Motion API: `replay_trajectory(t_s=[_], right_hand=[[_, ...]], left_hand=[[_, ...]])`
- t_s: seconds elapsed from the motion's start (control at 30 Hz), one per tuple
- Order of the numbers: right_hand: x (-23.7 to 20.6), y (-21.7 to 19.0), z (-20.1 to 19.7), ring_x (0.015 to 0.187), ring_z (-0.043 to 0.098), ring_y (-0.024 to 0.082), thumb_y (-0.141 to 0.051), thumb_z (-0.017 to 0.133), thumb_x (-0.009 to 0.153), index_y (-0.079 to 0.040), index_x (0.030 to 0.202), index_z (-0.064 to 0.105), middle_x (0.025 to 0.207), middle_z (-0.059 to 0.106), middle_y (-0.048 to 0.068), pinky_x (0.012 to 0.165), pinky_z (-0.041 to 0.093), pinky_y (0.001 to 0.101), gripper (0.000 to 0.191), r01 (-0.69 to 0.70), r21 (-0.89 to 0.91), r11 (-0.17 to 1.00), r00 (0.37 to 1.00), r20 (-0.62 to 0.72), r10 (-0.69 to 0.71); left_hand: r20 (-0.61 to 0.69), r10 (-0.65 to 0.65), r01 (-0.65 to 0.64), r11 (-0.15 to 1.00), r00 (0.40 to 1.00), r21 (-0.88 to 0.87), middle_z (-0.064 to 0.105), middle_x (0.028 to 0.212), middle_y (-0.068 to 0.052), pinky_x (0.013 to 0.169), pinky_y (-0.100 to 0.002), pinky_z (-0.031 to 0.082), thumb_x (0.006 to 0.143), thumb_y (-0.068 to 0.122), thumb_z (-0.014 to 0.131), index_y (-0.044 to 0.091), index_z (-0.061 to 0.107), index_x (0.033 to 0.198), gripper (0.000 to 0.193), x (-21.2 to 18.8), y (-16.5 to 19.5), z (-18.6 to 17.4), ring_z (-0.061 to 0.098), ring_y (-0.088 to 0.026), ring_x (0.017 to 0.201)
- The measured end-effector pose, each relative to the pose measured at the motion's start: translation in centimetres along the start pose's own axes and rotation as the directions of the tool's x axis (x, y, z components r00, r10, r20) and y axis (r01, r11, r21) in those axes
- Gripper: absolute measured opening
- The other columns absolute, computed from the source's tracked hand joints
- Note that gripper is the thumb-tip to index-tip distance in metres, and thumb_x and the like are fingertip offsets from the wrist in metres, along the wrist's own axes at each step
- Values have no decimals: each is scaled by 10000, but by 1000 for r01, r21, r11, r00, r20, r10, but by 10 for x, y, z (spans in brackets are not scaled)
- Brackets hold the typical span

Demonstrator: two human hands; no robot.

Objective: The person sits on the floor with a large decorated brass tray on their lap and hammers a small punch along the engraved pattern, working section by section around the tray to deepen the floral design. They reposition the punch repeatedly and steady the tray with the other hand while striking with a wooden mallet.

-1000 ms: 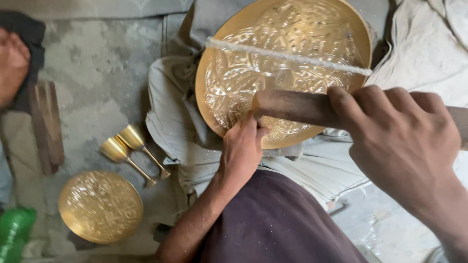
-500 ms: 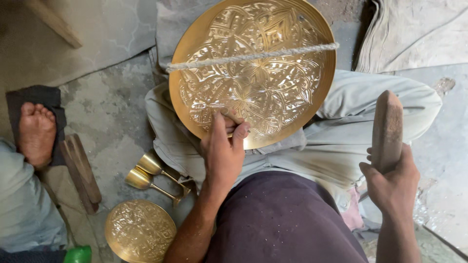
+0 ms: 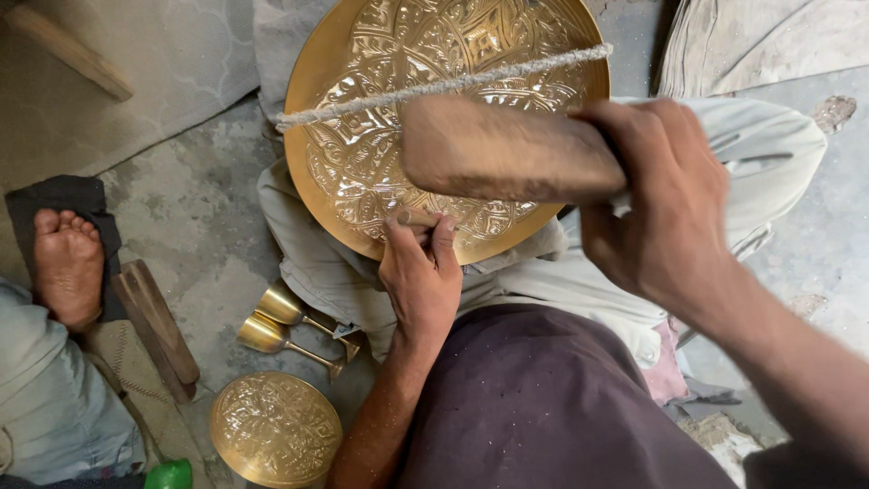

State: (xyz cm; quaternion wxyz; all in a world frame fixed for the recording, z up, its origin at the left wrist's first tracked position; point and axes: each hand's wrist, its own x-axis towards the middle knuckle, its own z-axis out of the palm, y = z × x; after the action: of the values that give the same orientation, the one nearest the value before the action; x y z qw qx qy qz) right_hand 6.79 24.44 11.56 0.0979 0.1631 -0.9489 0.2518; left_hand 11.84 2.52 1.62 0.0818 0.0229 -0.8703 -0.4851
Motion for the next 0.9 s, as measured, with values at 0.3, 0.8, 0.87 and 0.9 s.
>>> replay_trajectory(t_s=[0.3,0.8,0.87,0.9], right_hand=[[32,9,-12,815,669,237,-108,704,897,-90,1264,642,949,697,101,747,529,398,372,237,-386,892,949,289,-127],[-66,26,7,833,685,331,63,602,840,-19,1153,626,962,710,172,745,512,475,325,-427,-151,892,883,143,447],[-83,18,19,916,681,296,14,535,870,-9,1223,562,1023,673,147,825,535,429,355,-675,203,709,736,117,667],[-93,17,20,905,683,326,46,569,812,2,1195,583,1006,688,171,806,537,447,386,-612,44,790,790,73,608]], left_hand=[[106,89,-97,992,990,77,679,910,-95,706,-388,563,1035,185,694,11,582,1107,219,11,-7,1,717,-265,810],[703,242,-237,966,669,-108,702,975,-175,727,-400,610,971,-52,596,16,589,1240,277,77,1,4,779,-276,910],[777,206,-249,966,594,-66,696,930,-175,710,-403,599,970,-55,565,17,593,1243,283,83,1,8,789,-261,896],[798,223,-279,958,559,-72,708,924,-164,710,-402,599,979,-43,561,32,604,1243,278,87,2,13,783,-265,879]])
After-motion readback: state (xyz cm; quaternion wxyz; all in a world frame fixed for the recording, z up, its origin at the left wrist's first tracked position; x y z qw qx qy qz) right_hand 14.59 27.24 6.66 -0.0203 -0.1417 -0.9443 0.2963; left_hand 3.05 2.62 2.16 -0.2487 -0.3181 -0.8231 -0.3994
